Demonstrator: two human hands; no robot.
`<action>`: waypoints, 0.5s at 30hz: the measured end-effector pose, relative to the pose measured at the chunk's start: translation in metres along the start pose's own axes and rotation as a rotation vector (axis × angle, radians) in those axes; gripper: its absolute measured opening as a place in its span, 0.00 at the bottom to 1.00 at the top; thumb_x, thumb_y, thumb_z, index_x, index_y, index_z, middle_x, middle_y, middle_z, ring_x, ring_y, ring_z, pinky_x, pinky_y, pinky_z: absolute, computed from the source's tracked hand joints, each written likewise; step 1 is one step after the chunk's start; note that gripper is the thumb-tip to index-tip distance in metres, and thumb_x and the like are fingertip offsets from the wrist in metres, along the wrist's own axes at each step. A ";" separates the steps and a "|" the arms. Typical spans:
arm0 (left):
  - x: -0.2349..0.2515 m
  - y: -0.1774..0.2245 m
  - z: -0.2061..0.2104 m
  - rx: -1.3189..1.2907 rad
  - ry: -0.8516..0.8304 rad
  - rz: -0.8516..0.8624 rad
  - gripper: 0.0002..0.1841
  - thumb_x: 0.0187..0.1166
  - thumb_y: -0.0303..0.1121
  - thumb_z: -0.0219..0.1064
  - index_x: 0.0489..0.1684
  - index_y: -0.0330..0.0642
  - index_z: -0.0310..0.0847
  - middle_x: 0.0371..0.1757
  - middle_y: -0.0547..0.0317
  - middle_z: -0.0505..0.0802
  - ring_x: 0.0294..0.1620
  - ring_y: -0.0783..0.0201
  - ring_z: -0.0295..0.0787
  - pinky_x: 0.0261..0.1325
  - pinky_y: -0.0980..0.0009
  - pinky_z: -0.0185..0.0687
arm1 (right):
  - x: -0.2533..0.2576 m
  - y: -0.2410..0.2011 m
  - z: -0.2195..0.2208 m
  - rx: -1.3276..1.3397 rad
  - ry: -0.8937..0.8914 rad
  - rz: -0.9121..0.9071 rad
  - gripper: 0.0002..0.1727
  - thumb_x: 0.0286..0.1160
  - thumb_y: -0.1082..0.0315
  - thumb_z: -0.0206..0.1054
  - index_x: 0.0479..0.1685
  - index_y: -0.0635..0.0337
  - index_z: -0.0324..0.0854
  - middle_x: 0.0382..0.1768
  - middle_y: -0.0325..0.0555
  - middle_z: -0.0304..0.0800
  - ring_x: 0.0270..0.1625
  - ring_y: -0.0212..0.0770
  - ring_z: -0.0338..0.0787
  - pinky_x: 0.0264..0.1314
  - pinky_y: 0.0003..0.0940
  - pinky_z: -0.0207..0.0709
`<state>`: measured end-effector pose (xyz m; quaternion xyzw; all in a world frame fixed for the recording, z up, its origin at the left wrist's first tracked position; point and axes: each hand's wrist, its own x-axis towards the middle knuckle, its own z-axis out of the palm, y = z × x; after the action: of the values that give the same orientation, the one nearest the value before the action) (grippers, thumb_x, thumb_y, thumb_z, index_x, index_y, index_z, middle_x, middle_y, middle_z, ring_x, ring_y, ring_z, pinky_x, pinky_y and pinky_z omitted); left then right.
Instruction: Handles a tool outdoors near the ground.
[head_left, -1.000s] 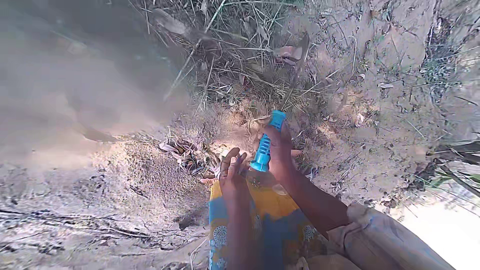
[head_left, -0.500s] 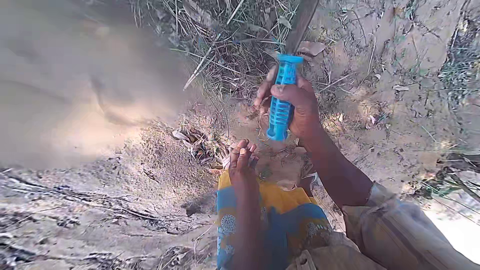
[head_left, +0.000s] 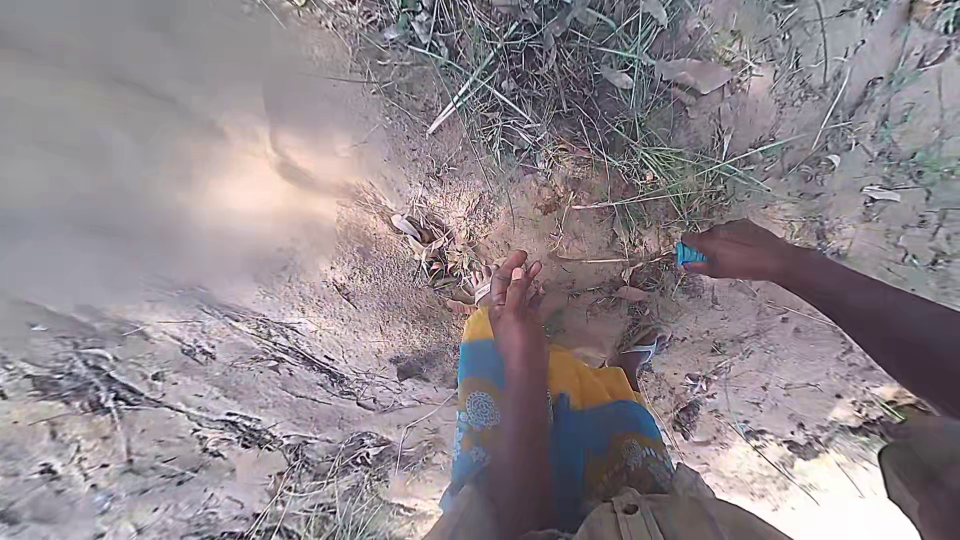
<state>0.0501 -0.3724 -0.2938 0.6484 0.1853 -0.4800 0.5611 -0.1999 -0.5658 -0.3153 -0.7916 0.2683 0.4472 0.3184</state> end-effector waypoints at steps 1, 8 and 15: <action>0.000 -0.001 0.000 0.004 -0.004 -0.003 0.18 0.94 0.28 0.42 0.68 0.41 0.77 0.64 0.58 0.89 0.54 0.65 0.91 0.54 0.68 0.87 | 0.016 0.015 -0.030 -0.031 0.038 0.014 0.17 0.82 0.57 0.69 0.49 0.65 0.83 0.32 0.64 0.88 0.42 0.69 0.90 0.44 0.66 0.77; 0.000 -0.002 -0.002 0.007 -0.015 -0.013 0.18 0.94 0.27 0.42 0.69 0.38 0.77 0.64 0.56 0.89 0.54 0.65 0.91 0.54 0.67 0.88 | 0.023 0.075 -0.169 0.316 0.695 0.495 0.28 0.84 0.51 0.58 0.61 0.73 0.78 0.53 0.80 0.83 0.53 0.77 0.85 0.54 0.79 0.69; 0.003 0.001 0.008 0.009 -0.040 -0.037 0.18 0.94 0.27 0.42 0.69 0.38 0.77 0.65 0.55 0.88 0.58 0.63 0.90 0.57 0.67 0.87 | 0.083 -0.034 -0.121 -0.065 0.112 -0.037 0.22 0.88 0.53 0.62 0.59 0.67 0.81 0.46 0.68 0.88 0.53 0.72 0.88 0.55 0.70 0.73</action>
<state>0.0491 -0.3807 -0.2948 0.6375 0.1838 -0.5042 0.5529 -0.0732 -0.6450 -0.3311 -0.8302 0.2562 0.4047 0.2853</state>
